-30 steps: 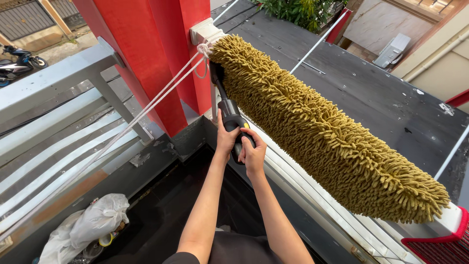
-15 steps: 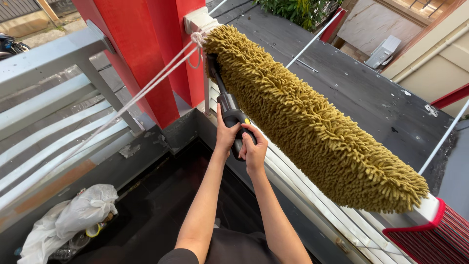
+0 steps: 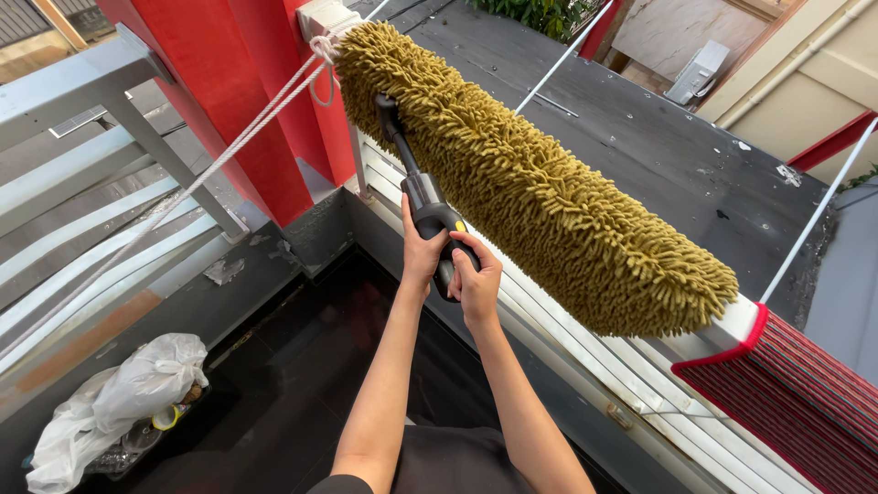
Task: The person cleans the top edge of a balcony railing using a long-handled duster with a yellow microfiber head.
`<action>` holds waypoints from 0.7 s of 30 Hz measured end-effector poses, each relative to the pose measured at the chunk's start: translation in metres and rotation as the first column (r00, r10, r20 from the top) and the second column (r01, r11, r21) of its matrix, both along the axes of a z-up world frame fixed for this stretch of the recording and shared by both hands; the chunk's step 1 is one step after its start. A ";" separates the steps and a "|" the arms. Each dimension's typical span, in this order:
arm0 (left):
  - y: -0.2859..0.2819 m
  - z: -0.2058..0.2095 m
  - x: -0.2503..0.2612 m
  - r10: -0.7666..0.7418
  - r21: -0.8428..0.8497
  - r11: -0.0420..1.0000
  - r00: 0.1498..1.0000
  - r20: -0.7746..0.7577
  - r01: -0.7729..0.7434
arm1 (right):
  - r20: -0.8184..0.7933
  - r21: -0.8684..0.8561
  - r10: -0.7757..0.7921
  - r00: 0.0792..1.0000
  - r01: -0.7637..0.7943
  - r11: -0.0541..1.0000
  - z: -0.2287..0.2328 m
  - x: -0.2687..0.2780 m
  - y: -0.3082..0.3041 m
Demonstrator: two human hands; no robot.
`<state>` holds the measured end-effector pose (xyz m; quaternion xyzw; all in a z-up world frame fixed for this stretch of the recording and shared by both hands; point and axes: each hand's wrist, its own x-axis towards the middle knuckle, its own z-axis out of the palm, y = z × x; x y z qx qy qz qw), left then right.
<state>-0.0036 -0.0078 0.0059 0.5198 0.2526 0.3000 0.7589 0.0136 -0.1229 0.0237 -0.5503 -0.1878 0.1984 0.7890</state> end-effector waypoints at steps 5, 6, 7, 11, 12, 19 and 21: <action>-0.025 0.000 -0.003 -0.002 -0.011 1.000 1.000 -0.014 0.002 | -0.007 0.005 -0.001 1.000 0.001 1.000 0.002 -0.003 -0.025; -0.030 0.001 -0.005 0.001 -0.005 1.000 1.000 0.001 -0.001 | 0.000 0.007 0.005 1.000 -0.005 1.000 0.003 -0.004 -0.030; -0.033 0.002 -0.005 0.004 0.002 1.000 1.000 0.016 -0.004 | 0.000 0.010 0.006 1.000 -0.006 1.000 0.004 -0.004 -0.033; -0.047 0.008 -0.007 0.010 0.035 0.999 1.000 0.004 -0.010 | -0.001 0.007 -0.004 1.000 0.004 1.000 0.004 -0.008 -0.048; -0.051 0.009 -0.008 0.010 0.030 0.999 1.000 -0.002 -0.010 | 0.002 0.007 -0.009 1.000 0.009 1.000 0.003 -0.007 -0.051; -0.057 0.017 -0.013 -0.004 0.017 1.000 1.000 -0.029 0.005 | -0.005 0.041 -0.014 1.000 0.014 0.999 0.000 -0.009 -0.055; -0.052 0.017 -0.014 -0.004 0.018 1.000 1.000 -0.027 0.005 | -0.001 0.033 -0.016 1.000 0.016 0.999 -0.001 -0.010 -0.051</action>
